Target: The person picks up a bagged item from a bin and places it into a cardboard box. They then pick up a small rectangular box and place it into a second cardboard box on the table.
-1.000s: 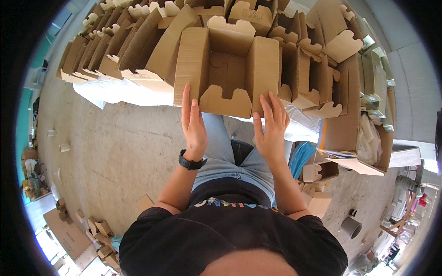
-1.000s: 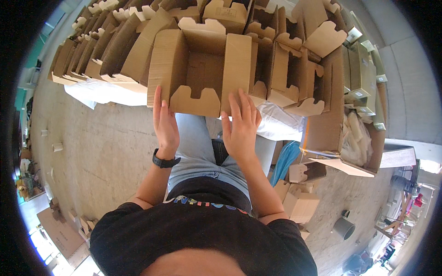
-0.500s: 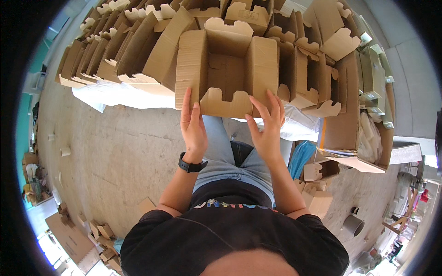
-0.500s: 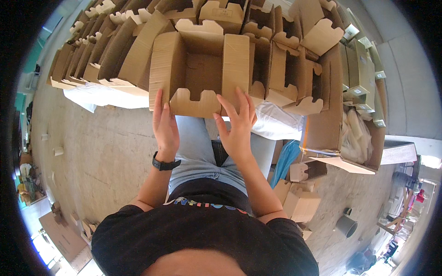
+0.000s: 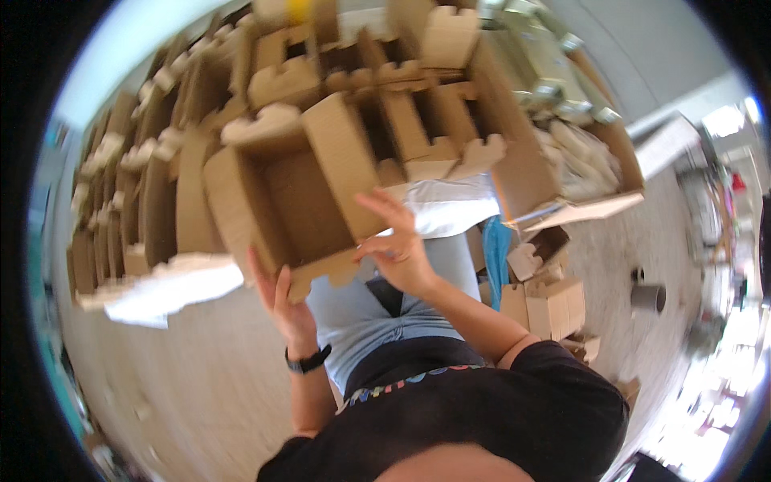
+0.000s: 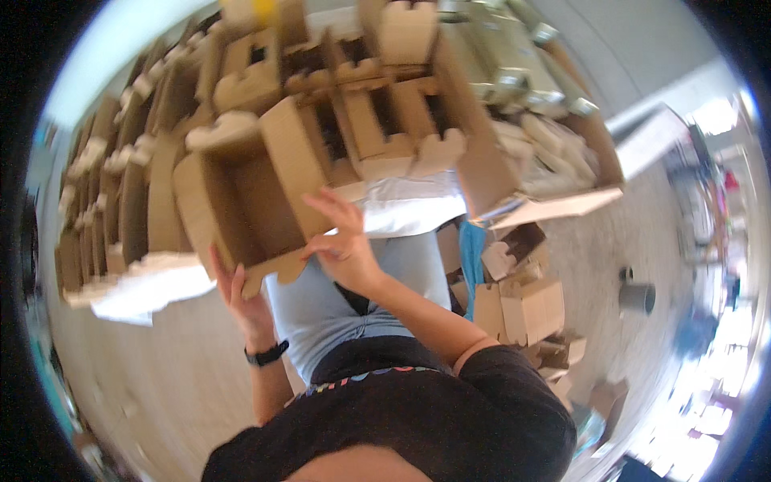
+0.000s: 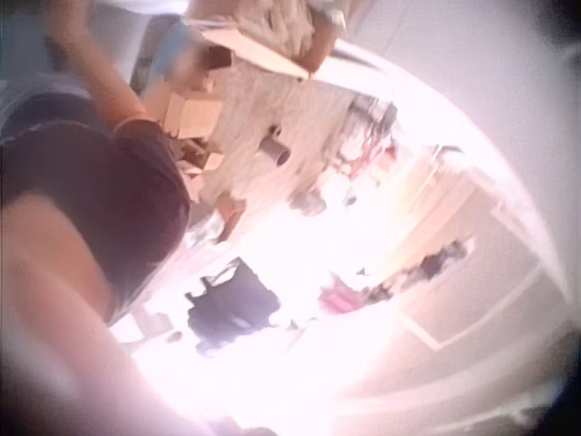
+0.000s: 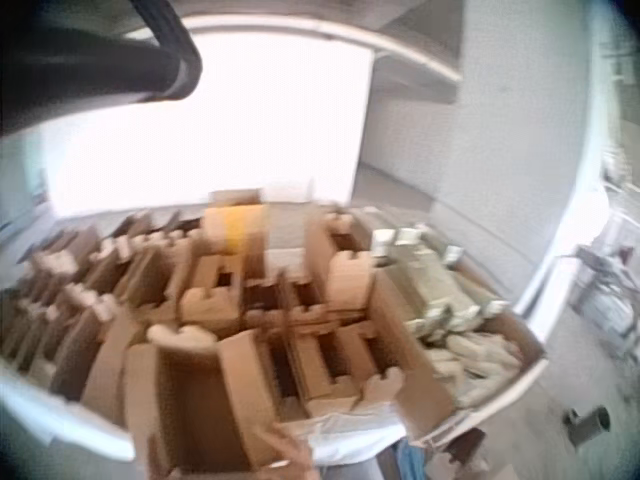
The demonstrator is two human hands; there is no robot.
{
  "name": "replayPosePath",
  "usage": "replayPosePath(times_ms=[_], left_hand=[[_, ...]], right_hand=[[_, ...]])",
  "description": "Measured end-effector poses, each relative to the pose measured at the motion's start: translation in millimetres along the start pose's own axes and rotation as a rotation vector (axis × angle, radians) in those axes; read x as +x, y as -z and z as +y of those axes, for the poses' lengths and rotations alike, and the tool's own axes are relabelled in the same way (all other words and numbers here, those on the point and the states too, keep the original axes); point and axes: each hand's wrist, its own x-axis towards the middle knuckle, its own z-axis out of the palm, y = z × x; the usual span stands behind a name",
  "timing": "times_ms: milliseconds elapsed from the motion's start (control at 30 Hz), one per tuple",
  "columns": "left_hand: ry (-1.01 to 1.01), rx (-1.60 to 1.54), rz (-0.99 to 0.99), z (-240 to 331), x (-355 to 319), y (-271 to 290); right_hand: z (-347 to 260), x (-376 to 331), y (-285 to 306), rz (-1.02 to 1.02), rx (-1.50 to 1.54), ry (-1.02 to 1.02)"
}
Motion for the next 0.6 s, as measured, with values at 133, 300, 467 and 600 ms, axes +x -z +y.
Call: replayPosePath(times_ms=[133, 300, 467, 600], left_hand=[[0.008, 0.032, -0.106, -1, -2, 3], [-0.048, 0.155, -0.13, -5, 3, 12], [-0.064, 0.181, -0.12, 0, 2, 3], [-0.036, 0.187, -0.098, 1, -1, 5]], right_hand=[[-11, 6, 23, -0.05, 0.045, -0.036], [-6, 42, 101, 0.101, -0.072, 0.13], [40, 112, 225, 0.47, -0.603, 0.108], [157, 136, 334, 0.56, -0.975, -0.21]])
